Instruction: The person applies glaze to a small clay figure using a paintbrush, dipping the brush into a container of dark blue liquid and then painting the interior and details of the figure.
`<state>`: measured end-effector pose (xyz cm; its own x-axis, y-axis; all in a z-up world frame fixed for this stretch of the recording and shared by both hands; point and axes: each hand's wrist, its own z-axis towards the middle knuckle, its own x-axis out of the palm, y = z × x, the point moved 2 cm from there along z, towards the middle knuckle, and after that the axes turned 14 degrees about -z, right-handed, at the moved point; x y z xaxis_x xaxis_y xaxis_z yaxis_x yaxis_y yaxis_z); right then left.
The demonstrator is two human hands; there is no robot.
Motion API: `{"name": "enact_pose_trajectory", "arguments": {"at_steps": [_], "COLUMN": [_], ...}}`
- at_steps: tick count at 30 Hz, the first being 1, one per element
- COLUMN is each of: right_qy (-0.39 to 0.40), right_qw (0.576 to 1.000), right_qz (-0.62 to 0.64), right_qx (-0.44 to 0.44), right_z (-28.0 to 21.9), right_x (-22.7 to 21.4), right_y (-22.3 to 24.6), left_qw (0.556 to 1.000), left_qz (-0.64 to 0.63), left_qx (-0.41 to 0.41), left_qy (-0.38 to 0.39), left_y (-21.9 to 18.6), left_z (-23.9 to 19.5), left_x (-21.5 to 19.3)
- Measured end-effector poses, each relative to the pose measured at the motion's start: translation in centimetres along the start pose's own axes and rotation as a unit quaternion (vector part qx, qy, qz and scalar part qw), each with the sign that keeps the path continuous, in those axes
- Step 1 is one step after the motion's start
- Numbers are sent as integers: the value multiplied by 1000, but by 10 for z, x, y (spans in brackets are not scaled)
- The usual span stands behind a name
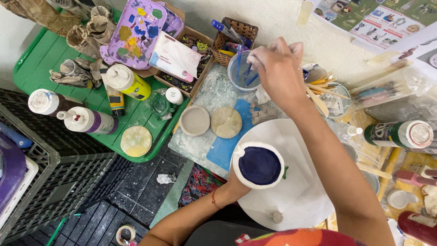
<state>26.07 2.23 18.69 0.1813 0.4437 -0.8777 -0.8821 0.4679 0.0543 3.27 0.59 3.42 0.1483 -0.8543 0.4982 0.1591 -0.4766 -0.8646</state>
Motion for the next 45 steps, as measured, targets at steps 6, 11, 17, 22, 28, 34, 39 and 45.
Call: {"name": "enact_pose_trajectory", "arguments": {"at_steps": [6,11,17,22,28,34,39,45], "right_qy": [1,18,34,-18,-3,15,6,8], "right_qw": [999,999,999,998,999,999,998,998], "right_qz": [-23,-26,33,-54,-19,-20,-52,-47], "right_qx": [-31,-14,-13,-37,-29,-32,-35,-40], "right_z": [-14,-10,-16,-16,-12,-16,-12,-13], "right_x": [30,29,31,29,22,28,24,26], "right_y": [-4,-7,-2,-5,1,-3,2,4], "left_qw": [1000,1000,1000,1000,1000,1000,1000,1000], "left_qz": [0,5,7,7,4,2,8,3], "left_qx": [3,6,10,10,11,17,20,-5], "left_qy": [-1,-2,-3,0,-2,-7,-6,-19], "left_y": [0,-2,-4,-4,-4,-2,-7,-27], "left_z": [1,-1,0,0,-2,-1,1,6], "left_x": [0,-1,0,1,1,2,3,5]}}
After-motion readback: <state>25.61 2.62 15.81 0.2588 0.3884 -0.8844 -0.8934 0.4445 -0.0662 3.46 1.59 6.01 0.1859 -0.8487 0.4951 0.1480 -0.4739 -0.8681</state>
